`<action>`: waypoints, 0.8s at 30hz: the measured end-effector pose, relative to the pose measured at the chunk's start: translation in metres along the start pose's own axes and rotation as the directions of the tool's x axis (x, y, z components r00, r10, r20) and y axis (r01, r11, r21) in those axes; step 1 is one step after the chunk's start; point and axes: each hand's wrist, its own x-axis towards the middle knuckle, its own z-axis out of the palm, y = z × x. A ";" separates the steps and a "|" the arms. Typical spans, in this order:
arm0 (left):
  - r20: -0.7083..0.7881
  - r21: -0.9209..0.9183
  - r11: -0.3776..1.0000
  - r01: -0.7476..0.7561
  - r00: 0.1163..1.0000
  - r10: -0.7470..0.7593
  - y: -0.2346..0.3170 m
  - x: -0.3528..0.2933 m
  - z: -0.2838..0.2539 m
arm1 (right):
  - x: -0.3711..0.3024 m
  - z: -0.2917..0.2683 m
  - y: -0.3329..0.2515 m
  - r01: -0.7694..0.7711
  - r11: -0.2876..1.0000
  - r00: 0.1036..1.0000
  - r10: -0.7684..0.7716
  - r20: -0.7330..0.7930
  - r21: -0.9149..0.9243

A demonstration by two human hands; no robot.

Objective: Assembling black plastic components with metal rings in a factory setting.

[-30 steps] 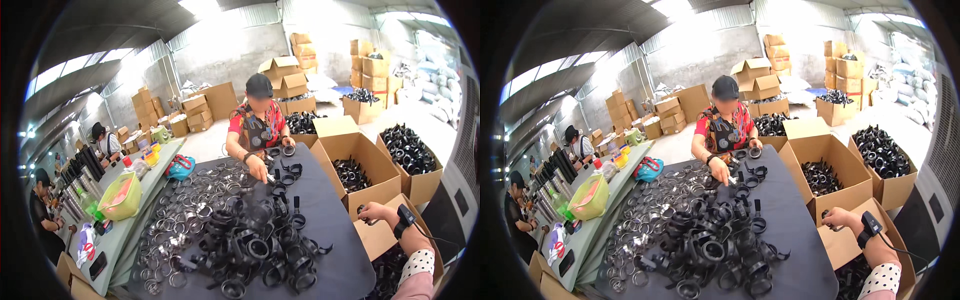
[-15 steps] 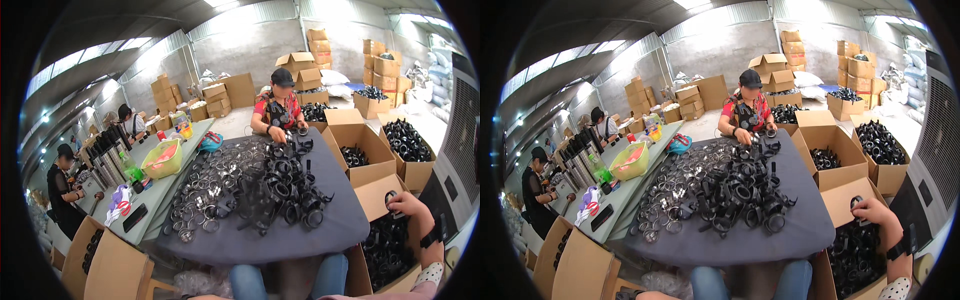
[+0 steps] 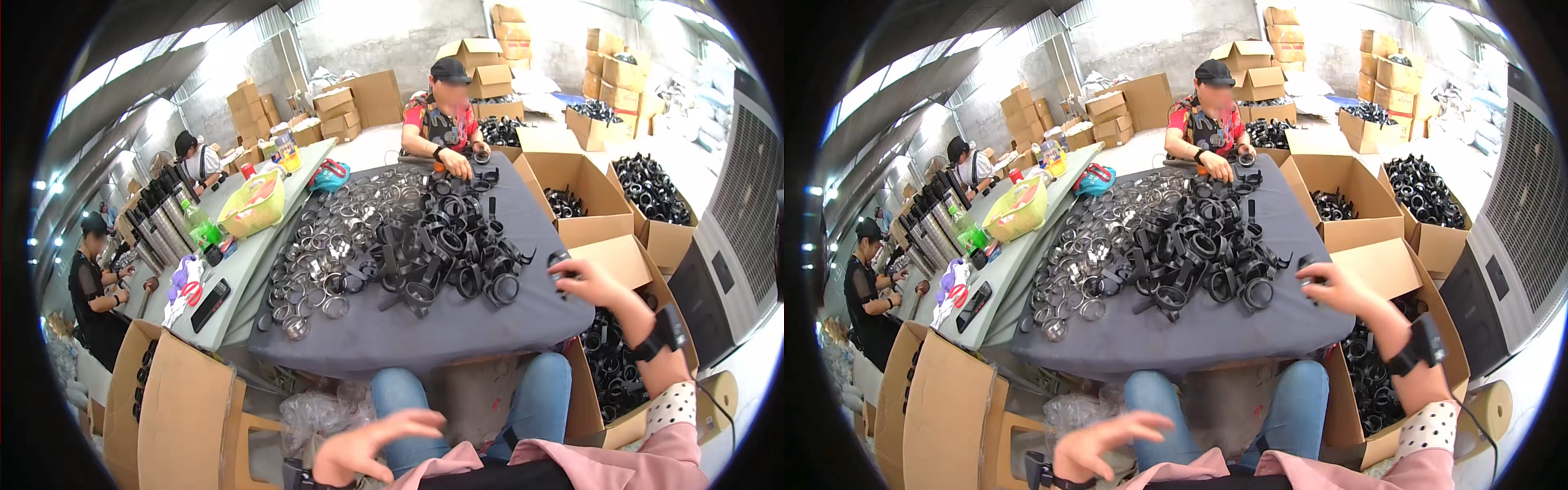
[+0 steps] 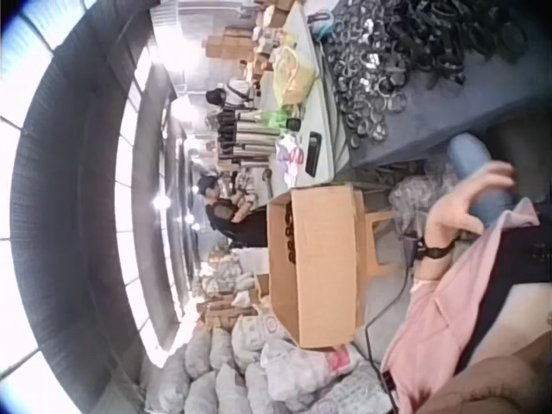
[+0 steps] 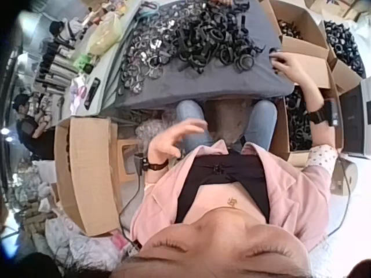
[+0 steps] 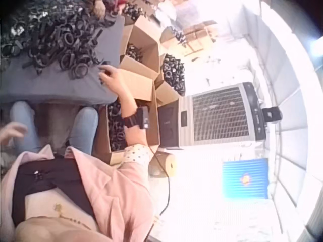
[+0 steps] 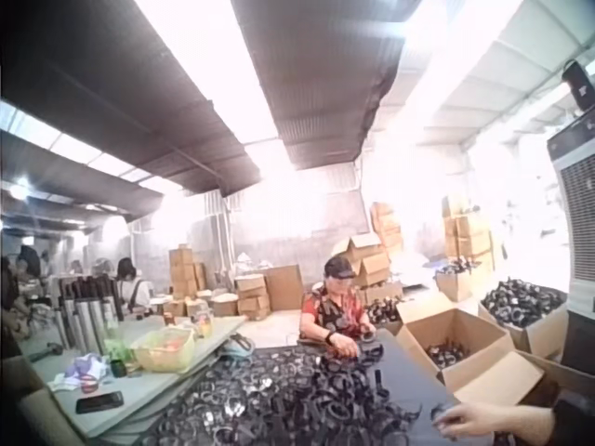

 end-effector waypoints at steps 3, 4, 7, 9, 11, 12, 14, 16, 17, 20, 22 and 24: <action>0.388 -0.102 0.993 0.060 0.922 -0.016 -0.019 0.019 0.021 | 0.035 0.049 0.001 0.044 0.999 0.998 -0.045 0.045 0.020; 0.420 -0.052 0.998 0.028 0.908 -0.003 -0.016 0.027 0.026 | 0.046 0.061 0.002 0.003 0.998 0.999 -0.006 0.052 0.061; 0.468 0.030 0.994 -0.104 0.880 0.078 -0.015 0.033 0.018 | 0.080 0.080 0.012 0.180 0.984 0.976 -0.177 -0.128 0.016; 0.492 -0.012 0.998 -0.054 0.869 0.053 -0.009 0.031 0.002 | 0.104 0.088 0.003 0.123 0.992 0.984 -0.126 -0.124 -0.029; 0.470 -0.042 0.996 -0.085 0.878 0.094 -0.027 0.025 -0.019 | 0.123 0.096 0.000 0.066 0.995 0.990 -0.075 -0.122 -0.075; 0.449 -0.149 0.982 0.117 0.893 -0.038 -0.044 0.019 -0.032 | 0.133 0.102 0.001 0.084 0.993 0.974 -0.099 -0.205 -0.079; 0.137 -0.294 0.935 0.196 0.977 -0.161 -0.062 0.010 -0.036 | 0.151 0.111 0.006 0.046 0.997 0.946 -0.065 -0.317 -0.066; -0.080 -0.269 0.935 0.233 0.961 -0.263 -0.105 -0.015 -0.028 | 0.165 0.118 0.007 0.014 1.000 0.950 -0.017 -0.311 -0.011; 0.007 -0.293 0.884 0.364 0.925 -0.379 -0.127 -0.020 -0.027 | 0.168 0.115 0.016 -0.038 0.999 0.945 0.045 -0.323 0.031; 0.144 -0.323 0.737 0.594 0.800 -0.582 -0.162 -0.037 -0.015 | 0.191 0.120 0.052 0.087 0.985 0.912 -0.020 -0.410 0.146; 0.181 -0.329 0.672 0.663 0.743 -0.644 -0.171 -0.048 -0.013 | 0.199 0.121 0.037 0.117 0.926 0.908 0.046 -0.417 0.358; 0.208 -0.324 0.625 0.710 0.699 -0.684 -0.176 -0.054 -0.011 | 0.205 0.116 0.026 0.138 0.898 0.890 0.073 -0.451 0.418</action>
